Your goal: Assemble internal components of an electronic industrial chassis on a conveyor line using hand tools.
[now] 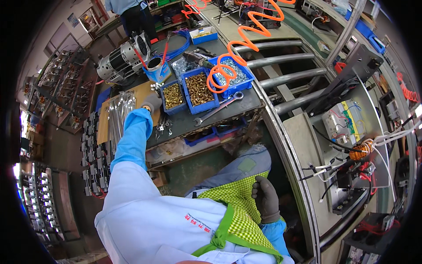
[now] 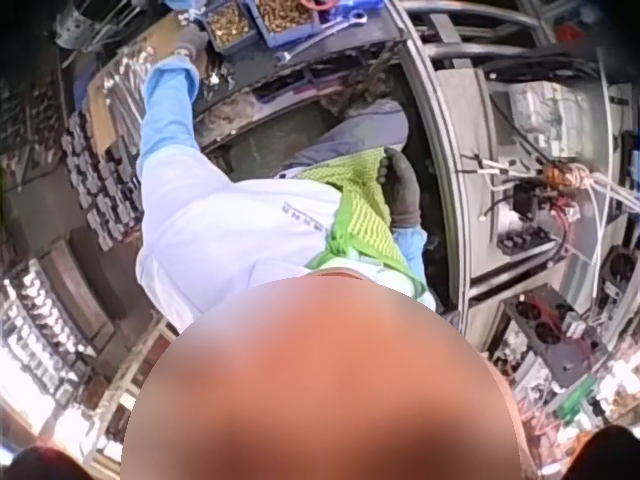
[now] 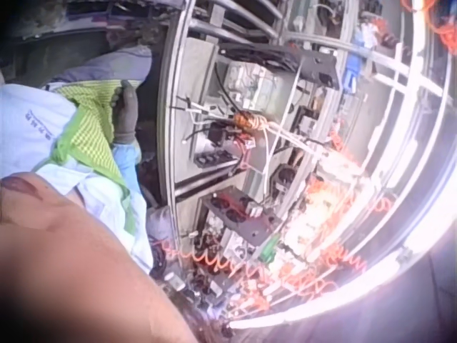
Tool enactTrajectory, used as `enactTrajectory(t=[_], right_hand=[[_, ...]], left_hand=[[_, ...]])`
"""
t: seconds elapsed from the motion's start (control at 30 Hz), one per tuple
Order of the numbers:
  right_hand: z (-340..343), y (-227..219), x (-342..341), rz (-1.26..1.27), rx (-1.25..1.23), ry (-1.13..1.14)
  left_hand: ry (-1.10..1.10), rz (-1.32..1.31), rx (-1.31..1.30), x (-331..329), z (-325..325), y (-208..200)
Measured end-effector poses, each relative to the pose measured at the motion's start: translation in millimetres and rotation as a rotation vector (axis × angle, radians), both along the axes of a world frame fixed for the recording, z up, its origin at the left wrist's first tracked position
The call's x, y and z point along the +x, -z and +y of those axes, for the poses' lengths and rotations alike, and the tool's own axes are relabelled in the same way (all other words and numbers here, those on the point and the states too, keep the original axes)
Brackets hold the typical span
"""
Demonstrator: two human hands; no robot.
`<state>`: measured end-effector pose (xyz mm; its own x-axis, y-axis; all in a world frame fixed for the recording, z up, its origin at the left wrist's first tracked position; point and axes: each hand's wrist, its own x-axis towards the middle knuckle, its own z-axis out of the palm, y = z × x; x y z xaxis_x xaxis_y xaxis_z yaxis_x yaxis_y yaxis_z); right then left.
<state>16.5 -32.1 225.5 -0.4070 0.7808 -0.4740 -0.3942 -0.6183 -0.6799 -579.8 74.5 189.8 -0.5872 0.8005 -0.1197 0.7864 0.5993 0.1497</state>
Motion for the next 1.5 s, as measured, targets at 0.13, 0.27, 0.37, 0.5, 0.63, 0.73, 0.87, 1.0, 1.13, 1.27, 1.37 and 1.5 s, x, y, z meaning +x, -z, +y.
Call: enactTrajectory(t=[0.13,0.27,0.37,0.5,0.63,0.73,0.87,1.0,1.13,1.27,1.37,1.5], right_hand=[[-5,7,10,-0.01,-0.018,0.037],[-11,13,22,0.024,-0.016,0.059],[-14,19,24,0.055,-0.058,0.057],[-15,15,25,0.046,-0.031,0.079],[-16,10,20,0.043,0.002,0.064],[-21,17,28,0.046,-0.011,0.063],[-27,14,36,0.048,-0.011,0.087],[-11,-20,15,-0.049,0.218,-0.027],[-4,-72,-16,-0.057,0.508,0.027],[-11,-77,21,-0.15,0.567,0.0],[-23,-68,49,-0.233,0.475,0.14],[-29,-57,68,-0.213,0.383,0.467]], left_hand=[[0.047,-0.117,0.155,0,-9,-19],[0.001,-0.24,0.494,-4,-34,-40],[0.443,0.332,0.847,-17,-50,-37],[-0.368,-1.143,0.811,12,-49,-65],[-0.504,-1.385,1.023,17,-50,-84],[-0.446,-1.372,1.363,41,-41,-103],[0.088,-1.318,1.526,121,-45,-167],[0.35,-0.761,1.255,255,-42,-191],[0.69,-1.417,0.975,390,-40,-179],[0.576,-2.057,0.558,446,-36,-159],[0.566,-2.161,0.549,464,-32,-148],[0.461,-2.206,0.414,495,-30,-149]])
